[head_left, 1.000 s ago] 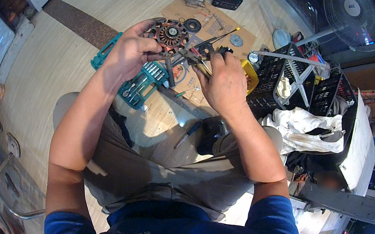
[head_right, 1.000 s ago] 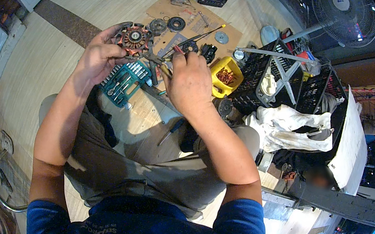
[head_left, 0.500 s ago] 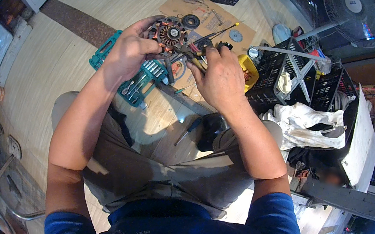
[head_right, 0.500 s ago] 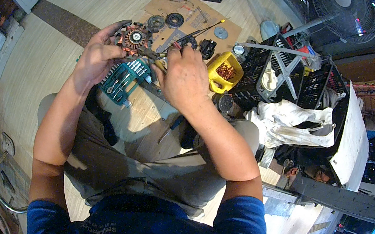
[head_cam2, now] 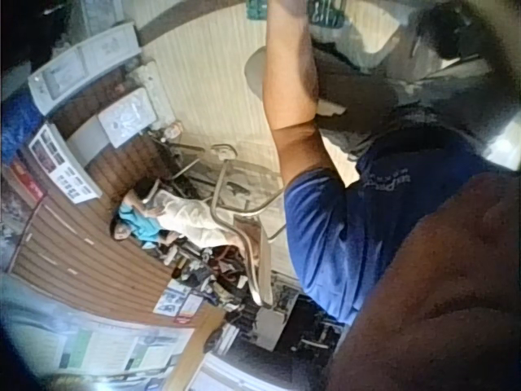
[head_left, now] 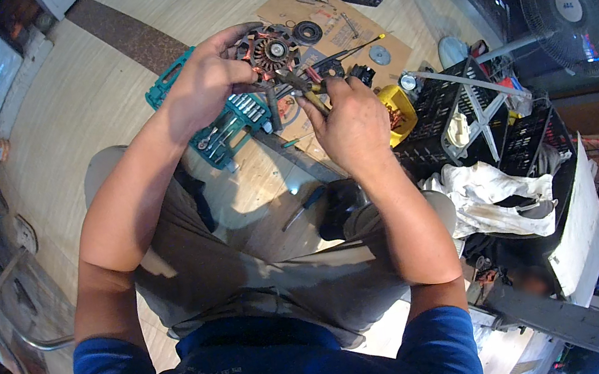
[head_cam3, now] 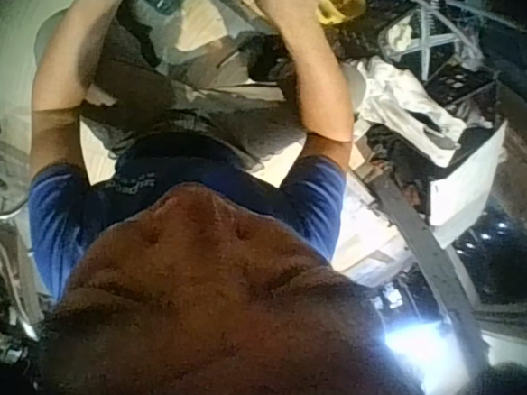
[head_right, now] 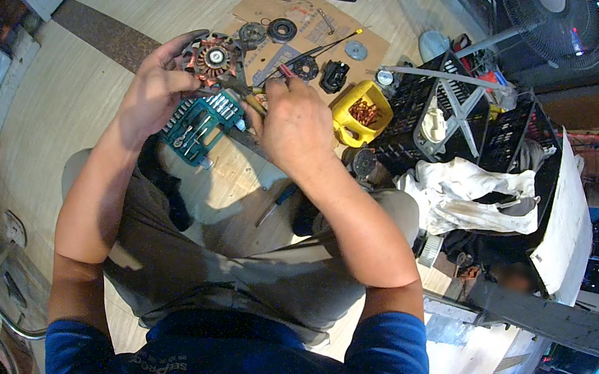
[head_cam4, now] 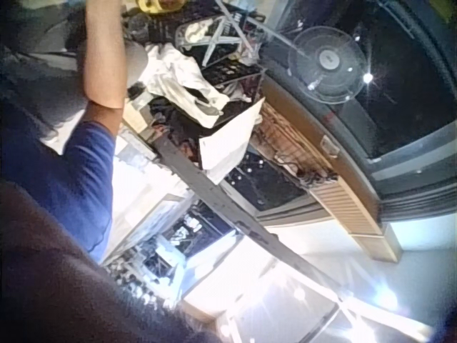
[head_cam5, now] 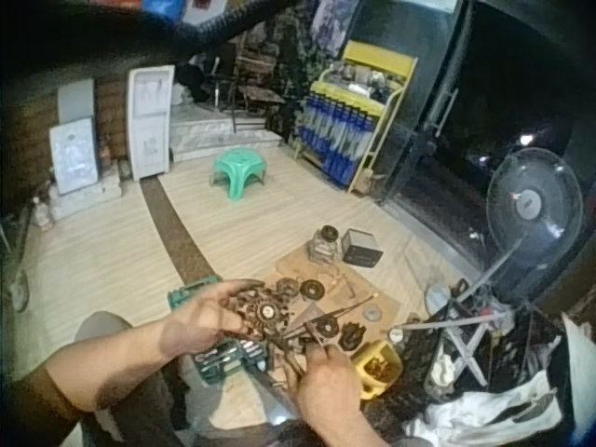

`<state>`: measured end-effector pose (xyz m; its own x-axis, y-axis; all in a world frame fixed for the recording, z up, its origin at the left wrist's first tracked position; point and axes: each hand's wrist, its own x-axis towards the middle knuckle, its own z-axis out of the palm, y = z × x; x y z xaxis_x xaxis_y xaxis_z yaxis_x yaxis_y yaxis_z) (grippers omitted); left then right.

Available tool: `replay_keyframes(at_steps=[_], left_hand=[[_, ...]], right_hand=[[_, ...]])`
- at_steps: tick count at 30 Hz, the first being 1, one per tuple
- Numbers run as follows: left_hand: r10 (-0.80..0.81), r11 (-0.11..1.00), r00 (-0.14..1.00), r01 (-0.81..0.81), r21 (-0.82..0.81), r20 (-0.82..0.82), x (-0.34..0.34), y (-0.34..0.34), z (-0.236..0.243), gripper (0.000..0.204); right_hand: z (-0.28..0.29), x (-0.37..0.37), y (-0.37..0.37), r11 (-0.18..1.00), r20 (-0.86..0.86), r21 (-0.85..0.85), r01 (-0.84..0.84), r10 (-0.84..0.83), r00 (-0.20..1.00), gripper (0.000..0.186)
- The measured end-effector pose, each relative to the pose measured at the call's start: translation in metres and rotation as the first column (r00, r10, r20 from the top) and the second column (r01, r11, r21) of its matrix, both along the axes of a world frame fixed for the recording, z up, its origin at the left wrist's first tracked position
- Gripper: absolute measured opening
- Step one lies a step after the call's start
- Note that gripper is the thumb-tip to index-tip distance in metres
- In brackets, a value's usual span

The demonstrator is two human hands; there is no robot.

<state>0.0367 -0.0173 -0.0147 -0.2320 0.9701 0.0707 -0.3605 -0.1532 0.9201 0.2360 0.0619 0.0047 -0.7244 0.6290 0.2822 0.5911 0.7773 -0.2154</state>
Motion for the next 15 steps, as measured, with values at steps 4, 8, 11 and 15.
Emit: replay_keyframes(at_steps=[4, 8, 11, 15], left_hand=[[0.029, 0.995, 0.979, -0.008, -0.103, 0.201, -0.008, 0.002, -0.01, 0.052], [0.025, 0.995, 0.964, 0.001, -0.097, 0.266, -0.011, 0.001, -0.01, 0.052], [0.039, 0.996, 0.96, -0.017, -0.083, 0.277, -0.009, 0.0, -0.009, 0.053], [0.013, 0.999, 0.968, -0.004, -0.036, 0.249, -0.007, 0.001, -0.012, 0.053]], right_hand=[[0.003, -0.001, 0.004, 0.989, -0.045, 0.029, -0.145, 0.146, 0.988, 0.031], [0.005, 0.0, 0.004, 0.991, -0.071, 0.0, -0.136, 0.135, 0.988, 0.027], [-0.002, 0.002, 0.012, 0.987, -0.19, -0.002, -0.16, 0.157, 0.969, 0.031], [-0.004, 0.004, 0.017, 0.969, -0.232, -0.203, -0.143, 0.094, 0.968, 0.032]])
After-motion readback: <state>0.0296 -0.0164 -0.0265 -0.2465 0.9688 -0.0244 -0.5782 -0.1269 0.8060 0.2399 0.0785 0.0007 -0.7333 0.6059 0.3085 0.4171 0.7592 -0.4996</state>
